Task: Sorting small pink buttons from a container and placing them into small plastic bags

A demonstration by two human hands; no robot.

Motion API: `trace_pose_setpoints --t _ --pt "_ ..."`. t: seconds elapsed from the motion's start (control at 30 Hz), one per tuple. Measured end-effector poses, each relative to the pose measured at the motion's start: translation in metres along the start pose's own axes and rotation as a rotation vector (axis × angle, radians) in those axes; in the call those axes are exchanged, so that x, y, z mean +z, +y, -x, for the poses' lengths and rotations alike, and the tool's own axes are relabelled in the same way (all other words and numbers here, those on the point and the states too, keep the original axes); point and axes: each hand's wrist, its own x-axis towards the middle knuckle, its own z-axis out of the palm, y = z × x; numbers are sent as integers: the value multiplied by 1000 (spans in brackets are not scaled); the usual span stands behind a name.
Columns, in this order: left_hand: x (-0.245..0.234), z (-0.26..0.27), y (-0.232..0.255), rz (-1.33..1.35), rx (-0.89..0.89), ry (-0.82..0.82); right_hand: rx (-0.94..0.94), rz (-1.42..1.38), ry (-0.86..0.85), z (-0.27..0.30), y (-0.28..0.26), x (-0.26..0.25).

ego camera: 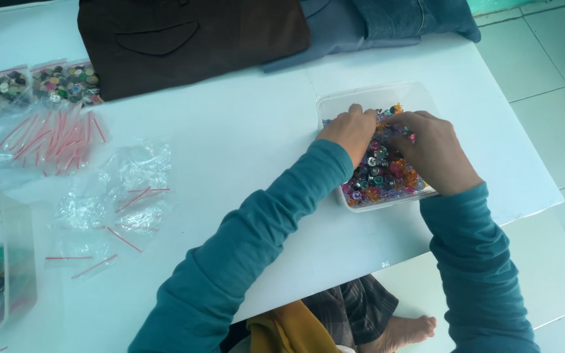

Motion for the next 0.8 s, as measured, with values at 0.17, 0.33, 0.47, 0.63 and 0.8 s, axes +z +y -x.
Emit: trace_pose_setpoints --t 0.17,0.33,0.47,0.63,0.8 --pt "-26 -12 6 -28 -133 -349 15 21 -85 17 9 -19" --pt "-1 -10 37 -322 -142 -599 7 137 -299 33 20 -13" --pt "29 -9 41 -493 -366 -370 19 177 -336 32 23 -1" --pt "40 -9 15 -209 -249 -391 82 130 -380 23 17 3" --pt "14 -7 18 72 -284 -404 136 59 -410 18 8 2"
